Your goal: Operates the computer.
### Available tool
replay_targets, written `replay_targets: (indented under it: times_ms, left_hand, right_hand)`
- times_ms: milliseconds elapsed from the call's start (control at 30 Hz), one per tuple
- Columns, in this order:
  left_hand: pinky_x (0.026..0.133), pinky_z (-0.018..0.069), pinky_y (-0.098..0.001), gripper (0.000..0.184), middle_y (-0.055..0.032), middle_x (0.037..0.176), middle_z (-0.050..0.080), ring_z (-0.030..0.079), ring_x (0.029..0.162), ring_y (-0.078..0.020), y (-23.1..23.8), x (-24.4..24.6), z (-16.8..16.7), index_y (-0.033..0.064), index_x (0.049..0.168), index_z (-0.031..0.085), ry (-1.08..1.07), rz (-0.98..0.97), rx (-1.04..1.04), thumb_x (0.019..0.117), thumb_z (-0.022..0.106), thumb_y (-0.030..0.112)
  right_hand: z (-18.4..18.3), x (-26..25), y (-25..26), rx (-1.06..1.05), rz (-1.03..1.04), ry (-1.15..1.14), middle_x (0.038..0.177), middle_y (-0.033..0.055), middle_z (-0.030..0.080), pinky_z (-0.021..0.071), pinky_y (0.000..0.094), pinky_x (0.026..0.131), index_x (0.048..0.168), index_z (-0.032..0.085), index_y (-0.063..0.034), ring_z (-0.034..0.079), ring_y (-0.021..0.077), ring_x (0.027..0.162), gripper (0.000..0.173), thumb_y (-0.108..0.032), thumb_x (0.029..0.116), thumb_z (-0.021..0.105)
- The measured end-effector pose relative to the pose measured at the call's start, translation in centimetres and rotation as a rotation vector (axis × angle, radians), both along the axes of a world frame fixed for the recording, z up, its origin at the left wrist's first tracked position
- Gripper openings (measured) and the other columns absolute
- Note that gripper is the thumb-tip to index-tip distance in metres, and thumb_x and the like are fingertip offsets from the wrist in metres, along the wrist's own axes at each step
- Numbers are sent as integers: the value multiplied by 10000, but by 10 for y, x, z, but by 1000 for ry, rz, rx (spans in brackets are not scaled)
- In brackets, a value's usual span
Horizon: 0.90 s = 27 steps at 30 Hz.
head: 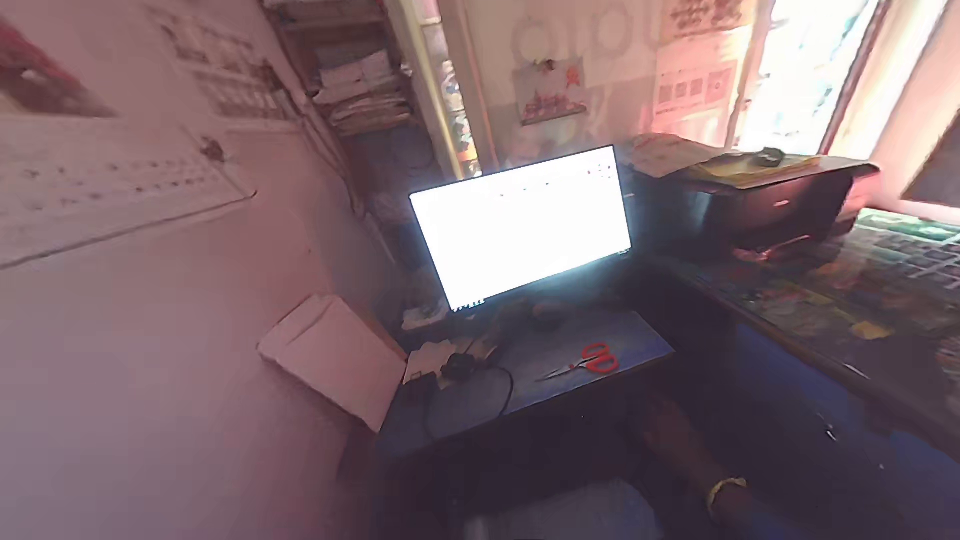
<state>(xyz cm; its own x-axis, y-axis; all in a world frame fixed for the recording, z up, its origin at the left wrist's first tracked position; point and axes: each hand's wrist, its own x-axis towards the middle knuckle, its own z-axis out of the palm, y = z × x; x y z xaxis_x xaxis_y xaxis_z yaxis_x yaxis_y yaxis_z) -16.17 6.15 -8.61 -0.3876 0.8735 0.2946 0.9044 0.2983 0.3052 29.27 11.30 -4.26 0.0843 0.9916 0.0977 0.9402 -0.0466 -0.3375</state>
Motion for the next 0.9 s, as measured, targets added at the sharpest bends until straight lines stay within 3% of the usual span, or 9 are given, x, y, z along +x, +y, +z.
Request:
replay_targets:
  times_ms: [100, 200, 267, 333, 467, 900]
  left_hand:
    - [1119, 454, -513, 764, -191, 1431, 589, 566, 1338, -323, 2, -4, -2, 24, 1466, 509, -45, -1, -11, 1010, 415, 630]
    - [1110, 452, -539, 729, -224, 1419, 588, 571, 1328, -358, -4, 4, 25, -9, 1446, 521, -139, -8, -79, 1021, 441, 578]
    - [1072, 479, -550, 721, -241, 1375, 610, 601, 1281, -375, -3, 1, 22, -11, 1414, 549, -149, -23, -50, 1023, 439, 585]
    - [1101, 459, -532, 728, -220, 1416, 588, 581, 1312, -351, -1, -1, 16, 19, 1444, 527, -164, -29, -60, 1027, 405, 602]
    - [1011, 508, -586, 676, -274, 1298, 631, 638, 1194, -409, 6, -2, 4, -41, 1371, 569, -184, -6, -12, 1018, 497, 532]
    - [1028, 497, -579, 700, -287, 1327, 611, 616, 1229, -422, 10, -5, -1, -54, 1378, 553, -165, -17, -43, 1017, 484, 541]
  right_hand:
    - [16, -12, -8, -59, -49, -18, 1507, 211, 512, 386, 537, 1171, 1433, 576, -64, 463, 380, 1422, 541, -386, 998, 564]
    - [13, -14, -10, -52, -82, -84, 1493, 208, 523, 416, 526, 1150, 1397, 610, -78, 475, 372, 1413, 514, -402, 1005, 536]
    - [10, -13, -10, -27, -78, -99, 1487, 240, 518, 402, 524, 1161, 1414, 585, -38, 481, 387, 1407, 553, -406, 1003, 546]
    - [6, -10, -10, 11, -68, -107, 1487, 257, 511, 403, 519, 1163, 1433, 568, -35, 481, 401, 1404, 561, -389, 998, 562]
    - [3, -7, -9, 23, -71, -83, 1538, 243, 462, 414, 512, 1159, 1473, 539, -69, 459, 395, 1427, 552, -346, 998, 587]
    - [1, -6, -9, 102, -46, -83, 1540, 216, 476, 414, 510, 1162, 1481, 539, -88, 467, 375, 1427, 548, -342, 997, 580]
